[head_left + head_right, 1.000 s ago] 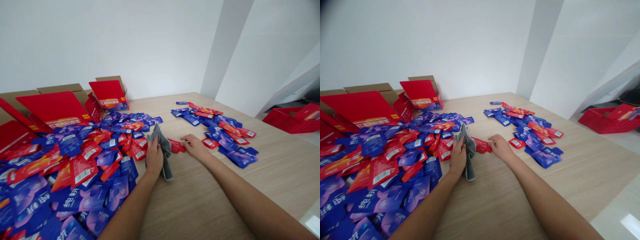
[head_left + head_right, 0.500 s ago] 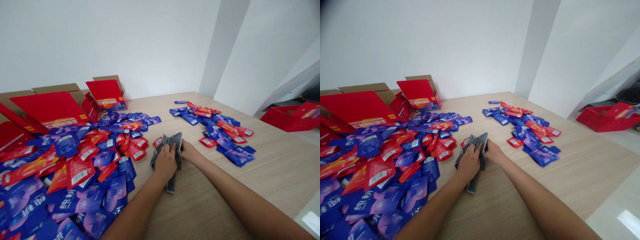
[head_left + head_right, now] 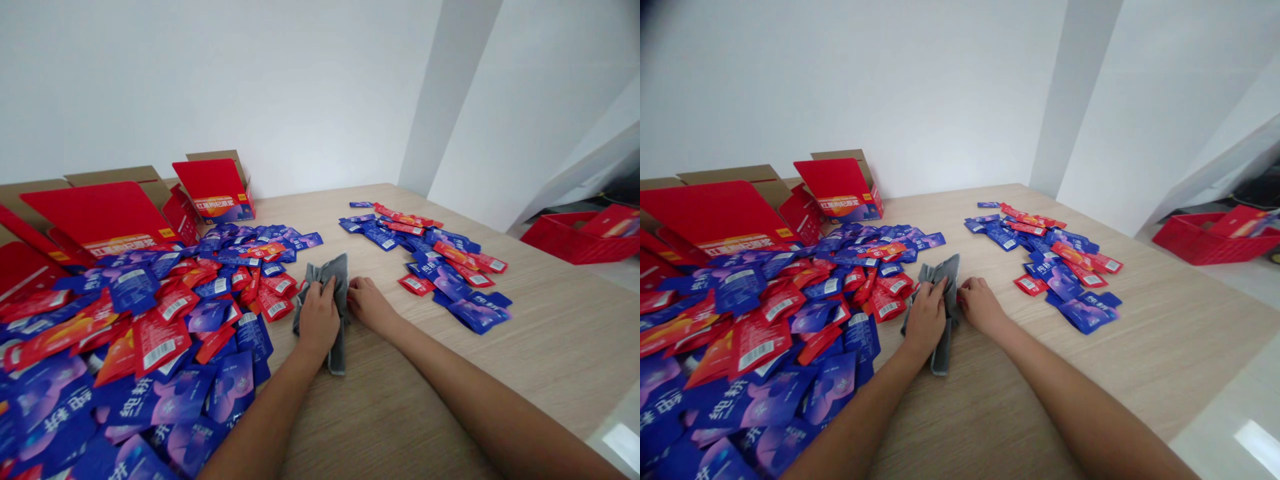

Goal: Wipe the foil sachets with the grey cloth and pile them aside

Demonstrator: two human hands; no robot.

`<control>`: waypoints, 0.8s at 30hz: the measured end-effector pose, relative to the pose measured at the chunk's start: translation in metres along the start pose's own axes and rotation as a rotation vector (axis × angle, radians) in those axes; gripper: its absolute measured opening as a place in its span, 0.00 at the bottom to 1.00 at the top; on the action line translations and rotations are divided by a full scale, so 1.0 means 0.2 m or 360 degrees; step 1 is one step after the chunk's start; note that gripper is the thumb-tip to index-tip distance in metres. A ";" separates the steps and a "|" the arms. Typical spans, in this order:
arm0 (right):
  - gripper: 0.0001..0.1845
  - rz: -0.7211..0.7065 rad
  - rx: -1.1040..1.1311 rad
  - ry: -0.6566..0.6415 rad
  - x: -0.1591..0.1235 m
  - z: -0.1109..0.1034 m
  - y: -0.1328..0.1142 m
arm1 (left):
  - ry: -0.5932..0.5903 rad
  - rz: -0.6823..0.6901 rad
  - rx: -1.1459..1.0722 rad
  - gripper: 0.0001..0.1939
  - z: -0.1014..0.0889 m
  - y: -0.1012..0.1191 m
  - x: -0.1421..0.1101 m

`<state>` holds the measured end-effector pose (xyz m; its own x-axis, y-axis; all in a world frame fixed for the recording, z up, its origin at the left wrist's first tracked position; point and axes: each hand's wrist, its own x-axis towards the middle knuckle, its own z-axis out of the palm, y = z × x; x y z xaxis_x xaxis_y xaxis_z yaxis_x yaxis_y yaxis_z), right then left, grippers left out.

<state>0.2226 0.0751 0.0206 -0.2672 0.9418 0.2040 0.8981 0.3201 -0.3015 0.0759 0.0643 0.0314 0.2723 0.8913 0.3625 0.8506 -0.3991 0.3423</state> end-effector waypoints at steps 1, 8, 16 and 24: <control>0.13 0.0005 0.0025 -0.0008 0.01 -0.01 0.02 | -0.0028 0.0024 0.0081 0.24 0.00 0.00 0.00; 0.20 0.0202 0.0169 -0.0074 0.01 0.00 0.05 | -0.0260 -0.0014 0.0433 0.22 0.00 -0.02 0.03; 0.17 0.0356 0.0348 -0.0121 0.01 -0.01 0.04 | -0.0393 0.0186 0.0385 0.25 0.02 0.06 -0.02; 0.13 0.0297 0.0641 -0.0106 0.03 0.00 0.09 | -0.0400 0.0076 0.0387 0.24 -0.01 0.02 0.00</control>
<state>0.2368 0.0857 0.0174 -0.1474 0.9875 0.0554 0.7289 0.1463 -0.6688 0.0792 0.0613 0.0343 0.3911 0.9100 0.1379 0.9082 -0.4058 0.1026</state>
